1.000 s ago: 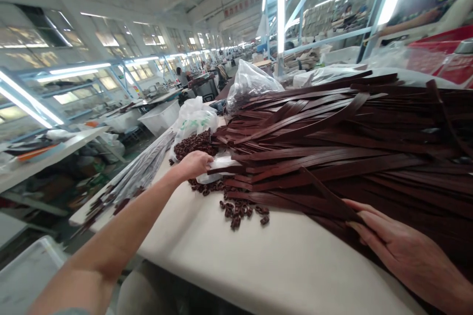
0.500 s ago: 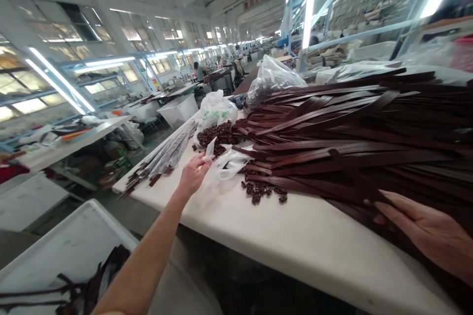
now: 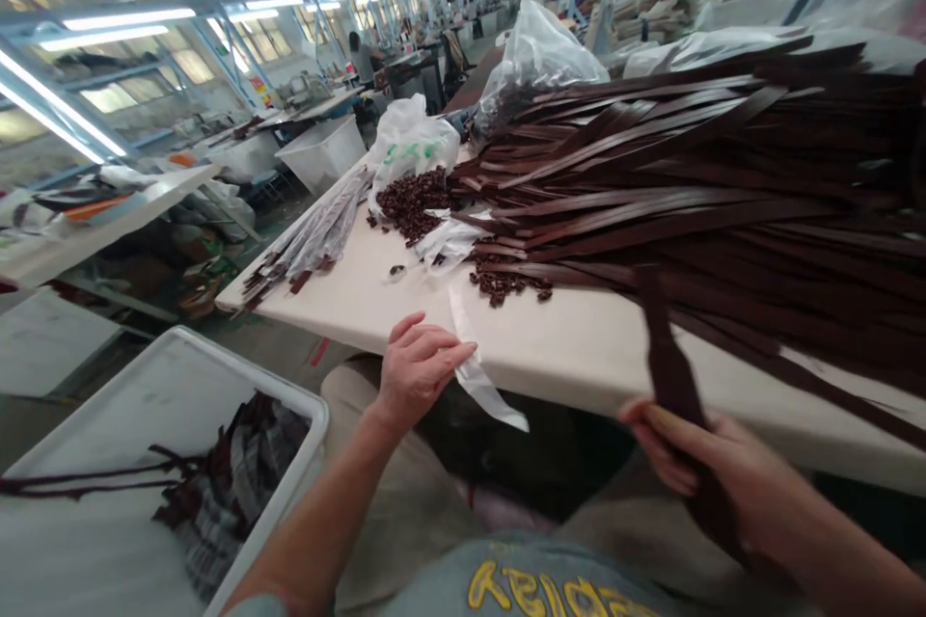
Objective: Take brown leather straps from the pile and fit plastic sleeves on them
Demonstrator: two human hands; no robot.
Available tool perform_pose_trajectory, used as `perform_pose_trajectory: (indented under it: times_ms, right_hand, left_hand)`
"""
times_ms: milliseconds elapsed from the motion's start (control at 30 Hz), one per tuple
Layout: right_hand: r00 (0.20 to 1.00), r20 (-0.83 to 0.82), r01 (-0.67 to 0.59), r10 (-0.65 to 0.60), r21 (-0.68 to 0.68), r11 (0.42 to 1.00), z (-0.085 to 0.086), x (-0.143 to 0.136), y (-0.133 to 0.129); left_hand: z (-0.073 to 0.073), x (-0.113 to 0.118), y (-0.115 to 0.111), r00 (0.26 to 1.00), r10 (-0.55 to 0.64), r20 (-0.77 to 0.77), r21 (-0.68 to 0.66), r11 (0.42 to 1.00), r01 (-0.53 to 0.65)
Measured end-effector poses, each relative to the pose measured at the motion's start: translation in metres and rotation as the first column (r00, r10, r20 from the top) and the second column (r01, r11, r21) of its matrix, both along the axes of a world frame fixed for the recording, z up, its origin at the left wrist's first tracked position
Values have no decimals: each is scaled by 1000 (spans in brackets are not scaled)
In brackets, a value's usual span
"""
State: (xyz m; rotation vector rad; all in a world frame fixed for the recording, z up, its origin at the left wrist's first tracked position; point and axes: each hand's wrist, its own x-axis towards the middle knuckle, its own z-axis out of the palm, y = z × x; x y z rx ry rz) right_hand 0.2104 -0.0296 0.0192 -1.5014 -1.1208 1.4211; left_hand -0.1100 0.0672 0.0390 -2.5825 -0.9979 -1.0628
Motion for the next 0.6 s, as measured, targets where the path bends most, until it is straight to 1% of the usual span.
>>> perform_pose_trajectory:
  times_ms: [33, 67, 100, 200, 300, 367, 433, 500, 533, 567, 600]
  right_hand:
    - [986, -166, -13, -2, -93, 996, -3, -19, 3]
    - [968, -251, -53, 15, -142, 988, -6, -37, 8]
    - [955, -295, -89, 37, -165, 982, -8, -52, 12]
    - [947, -306, -147, 102, -129, 981, -12, -83, 24]
    - [942, -302, -174, 145, -70, 982, -15, -100, 30]
    - [935, -309, -189, 172, -27, 982, -17, -108, 32]
    - [929, -317, -196, 190, 14, 980, -20, -111, 35]
    - [925, -324, -200, 199, 29, 979, -20, -109, 35]
    - [924, -325, -204, 202, 27, 979, -18, -107, 33]
    - [923, -323, -213, 209, 21, 977, -15, -104, 29]
    - [923, -318, -226, 217, 9, 974, -12, -101, 25]
  left_hand:
    - [-5, 3, -3, 1000, -22, -21, -7, 1000, 22]
    - [-10, 5, -5, 998, -44, -42, -10, 999, 43]
    - [-15, 7, -6, 996, -61, -61, -9, 998, 60]
    - [-25, 13, -7, 991, -88, -98, 13, 996, 90]
    - [-29, 16, -5, 989, -97, -111, 24, 995, 100]
    - [-29, 11, -4, 989, -94, -118, 8, 995, 95]
    - [-29, 2, -4, 987, -100, -128, -40, 995, 96]
    - [-30, 0, -5, 990, -110, -88, -158, 983, 95]
    - [-32, 6, -6, 1000, -16, -14, -246, 969, 12]
    - [-35, 18, -8, 983, 167, 77, -359, 924, -129]
    - [-40, 38, -9, 902, 406, 147, -498, 818, -287]
